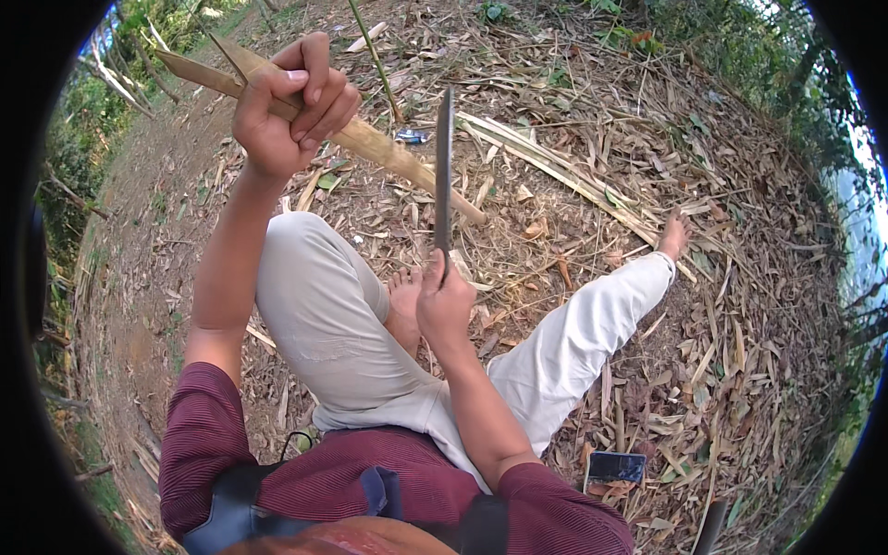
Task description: The person shaves a thin strip of bamboo using a machete while sitting on the ground.
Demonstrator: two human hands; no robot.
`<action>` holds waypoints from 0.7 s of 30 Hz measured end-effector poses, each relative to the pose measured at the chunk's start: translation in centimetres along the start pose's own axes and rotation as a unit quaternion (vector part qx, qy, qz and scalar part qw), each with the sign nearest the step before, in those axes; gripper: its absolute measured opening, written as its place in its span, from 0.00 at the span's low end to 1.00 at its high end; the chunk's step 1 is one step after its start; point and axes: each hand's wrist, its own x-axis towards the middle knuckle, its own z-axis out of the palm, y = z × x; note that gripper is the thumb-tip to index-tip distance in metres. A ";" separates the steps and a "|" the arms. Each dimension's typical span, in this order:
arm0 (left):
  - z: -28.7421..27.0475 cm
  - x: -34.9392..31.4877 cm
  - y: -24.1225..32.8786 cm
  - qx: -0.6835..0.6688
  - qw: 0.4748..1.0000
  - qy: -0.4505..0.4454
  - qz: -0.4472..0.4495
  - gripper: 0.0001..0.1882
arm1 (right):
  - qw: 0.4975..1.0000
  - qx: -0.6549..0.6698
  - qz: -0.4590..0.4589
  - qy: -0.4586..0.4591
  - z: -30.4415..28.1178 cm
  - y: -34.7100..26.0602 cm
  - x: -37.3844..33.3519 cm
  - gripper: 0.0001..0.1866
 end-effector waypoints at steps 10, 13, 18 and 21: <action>1.0 0.5 -0.1 -0.043 0.997 -0.062 0.013 0.13 | 0.976 0.185 -0.099 0.059 -2.8 -1.1 -2.2 0.28; 1.0 0.4 -0.5 -0.064 0.997 -0.046 0.006 0.13 | 0.994 -0.028 0.095 -0.050 -1.9 3.3 0.6 0.28; -0.3 1.0 -0.8 -0.062 0.997 -0.048 -0.003 0.12 | 0.969 0.237 0.061 0.038 -7.5 -4.9 0.8 0.28; 1.1 1.1 -0.2 -0.044 0.998 -0.054 0.009 0.12 | 0.926 0.357 -0.099 0.067 -6.7 -5.9 -0.6 0.31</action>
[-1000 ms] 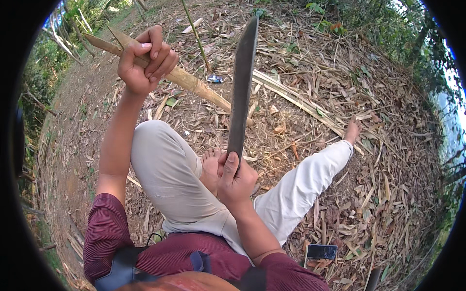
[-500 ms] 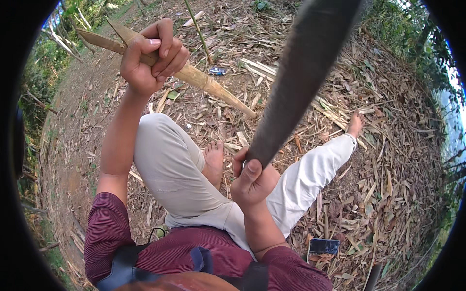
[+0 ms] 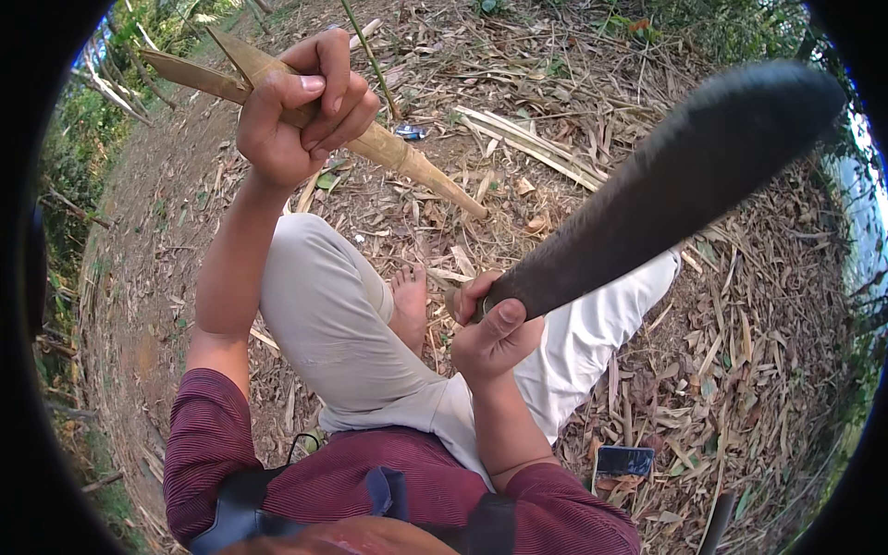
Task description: The person shaves a thin strip of bamboo using a machete while sitting on the ground.
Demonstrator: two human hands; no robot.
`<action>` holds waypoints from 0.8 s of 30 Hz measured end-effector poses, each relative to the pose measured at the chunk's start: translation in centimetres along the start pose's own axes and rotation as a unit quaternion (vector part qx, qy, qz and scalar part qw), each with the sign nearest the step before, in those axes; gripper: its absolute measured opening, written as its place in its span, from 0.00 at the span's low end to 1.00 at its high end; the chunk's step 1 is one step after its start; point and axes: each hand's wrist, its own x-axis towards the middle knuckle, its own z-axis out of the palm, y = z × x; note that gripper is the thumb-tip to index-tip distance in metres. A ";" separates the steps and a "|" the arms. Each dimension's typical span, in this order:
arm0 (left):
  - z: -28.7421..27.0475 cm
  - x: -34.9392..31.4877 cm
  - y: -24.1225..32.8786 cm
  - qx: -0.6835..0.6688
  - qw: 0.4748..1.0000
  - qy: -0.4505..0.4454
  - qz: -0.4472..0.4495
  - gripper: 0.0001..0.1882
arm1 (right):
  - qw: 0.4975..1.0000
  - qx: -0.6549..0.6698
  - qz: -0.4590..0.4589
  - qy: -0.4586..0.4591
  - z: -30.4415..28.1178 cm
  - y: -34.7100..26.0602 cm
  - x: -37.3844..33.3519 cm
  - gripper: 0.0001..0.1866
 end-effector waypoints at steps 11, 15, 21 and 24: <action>-1.2 -0.5 -0.4 0.001 0.999 0.037 0.017 0.11 | 0.961 -0.263 -0.019 -0.077 0.5 3.5 -1.9 0.26; 0.4 -0.3 -0.2 0.035 0.999 0.011 0.004 0.11 | 0.965 -0.218 -0.145 -0.016 -0.5 6.9 -2.6 0.25; -3.6 -0.3 -0.6 -0.016 0.999 0.034 0.034 0.12 | 0.932 -0.330 0.120 -0.090 -0.7 8.3 -0.5 0.25; -2.5 -1.0 -0.4 0.002 0.999 0.031 0.027 0.12 | 0.953 -0.285 -0.016 -0.097 1.0 3.0 -0.8 0.25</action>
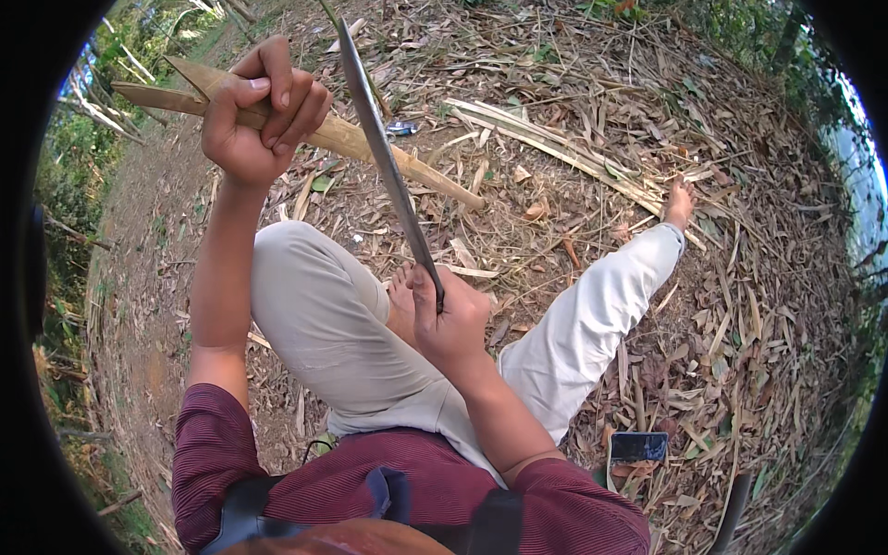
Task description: The person shaves a thin strip of bamboo using a machete while sitting on the ground.
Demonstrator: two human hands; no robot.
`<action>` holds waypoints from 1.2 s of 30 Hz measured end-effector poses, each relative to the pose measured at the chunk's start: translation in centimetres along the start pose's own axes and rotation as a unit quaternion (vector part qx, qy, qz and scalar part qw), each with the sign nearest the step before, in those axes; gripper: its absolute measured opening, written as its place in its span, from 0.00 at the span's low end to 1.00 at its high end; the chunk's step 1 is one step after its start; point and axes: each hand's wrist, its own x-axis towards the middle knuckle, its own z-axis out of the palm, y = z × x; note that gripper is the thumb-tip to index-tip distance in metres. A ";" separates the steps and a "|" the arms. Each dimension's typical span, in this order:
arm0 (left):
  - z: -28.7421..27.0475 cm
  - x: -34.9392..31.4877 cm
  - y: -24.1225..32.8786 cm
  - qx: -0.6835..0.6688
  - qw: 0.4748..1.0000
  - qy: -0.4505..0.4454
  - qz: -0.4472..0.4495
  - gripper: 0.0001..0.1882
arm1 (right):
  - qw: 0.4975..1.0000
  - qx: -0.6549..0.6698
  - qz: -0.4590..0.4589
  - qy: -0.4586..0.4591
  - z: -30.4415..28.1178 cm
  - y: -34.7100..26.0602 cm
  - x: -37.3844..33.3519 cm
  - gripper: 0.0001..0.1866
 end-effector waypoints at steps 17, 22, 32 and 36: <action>2.1 0.5 -0.1 0.043 0.999 -0.024 -0.017 0.10 | 0.995 0.086 -0.016 0.040 1.2 4.4 -2.2 0.26; -0.5 0.4 0.0 0.020 0.999 0.033 0.006 0.10 | 0.976 0.050 0.213 0.019 2.5 6.2 -1.4 0.26; 3.1 1.1 -0.6 0.032 0.999 -0.015 -0.004 0.10 | 0.984 0.004 0.176 0.023 2.7 11.0 -4.1 0.30; 0.9 0.5 -0.6 0.017 1.000 0.017 0.007 0.10 | 0.971 0.017 0.230 0.058 2.2 9.5 -1.5 0.26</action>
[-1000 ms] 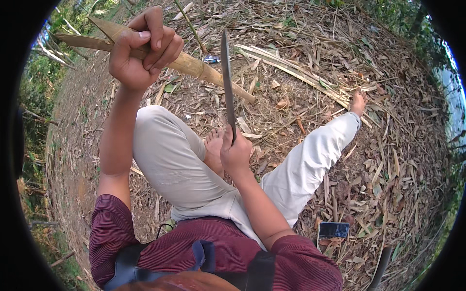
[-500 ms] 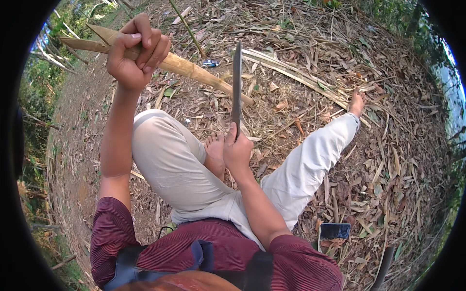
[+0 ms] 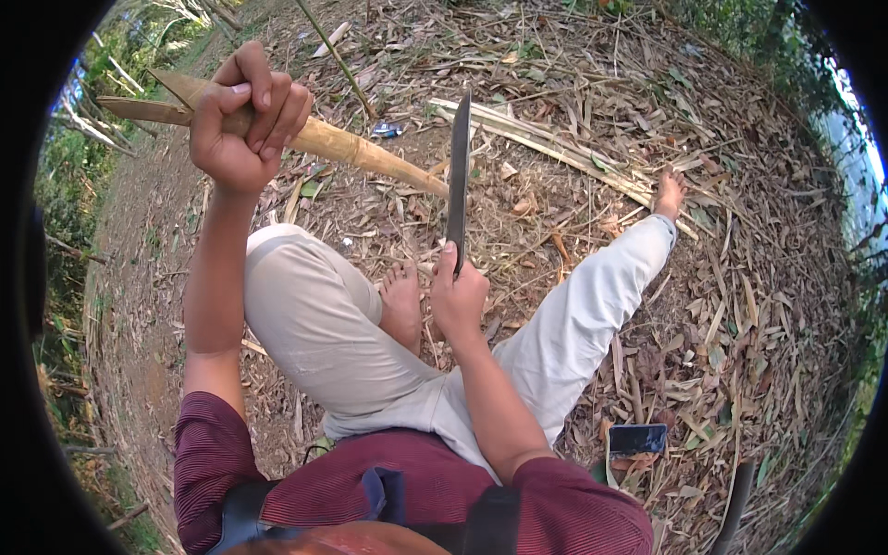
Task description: The person shaves a thin strip of bamboo using a machete while sitting on the ground.
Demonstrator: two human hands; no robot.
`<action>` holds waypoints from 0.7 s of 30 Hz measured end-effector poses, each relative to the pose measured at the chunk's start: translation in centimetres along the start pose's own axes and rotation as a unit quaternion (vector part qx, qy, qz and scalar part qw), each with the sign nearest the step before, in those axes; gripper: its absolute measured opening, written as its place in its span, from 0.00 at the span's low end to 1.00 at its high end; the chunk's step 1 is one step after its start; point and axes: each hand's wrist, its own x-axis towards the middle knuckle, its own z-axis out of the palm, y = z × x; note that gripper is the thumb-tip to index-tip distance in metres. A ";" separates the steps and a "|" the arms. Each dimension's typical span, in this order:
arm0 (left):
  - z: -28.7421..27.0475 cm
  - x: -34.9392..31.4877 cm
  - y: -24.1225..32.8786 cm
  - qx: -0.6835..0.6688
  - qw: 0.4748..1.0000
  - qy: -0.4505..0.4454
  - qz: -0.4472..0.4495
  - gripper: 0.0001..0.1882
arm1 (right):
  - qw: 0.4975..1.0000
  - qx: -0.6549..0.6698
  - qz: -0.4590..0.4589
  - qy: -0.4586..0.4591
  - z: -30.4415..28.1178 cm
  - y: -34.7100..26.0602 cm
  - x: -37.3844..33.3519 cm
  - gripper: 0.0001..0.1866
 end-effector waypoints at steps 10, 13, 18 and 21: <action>2.1 0.5 -0.1 0.014 1.000 0.020 0.014 0.09 | 0.986 -0.144 -0.075 0.025 0.9 6.0 -1.6 0.25; -0.2 0.8 0.5 0.034 0.999 0.027 0.010 0.09 | 0.993 -0.109 0.030 0.039 0.4 4.1 -0.2 0.26; 0.8 0.4 0.2 0.015 1.000 -0.005 0.012 0.09 | 0.978 0.061 -0.178 0.084 -1.2 -1.4 -1.1 0.26; 1.6 0.2 0.0 0.027 1.000 -0.014 0.006 0.09 | 0.960 -0.003 -0.253 0.123 0.5 3.6 -1.6 0.26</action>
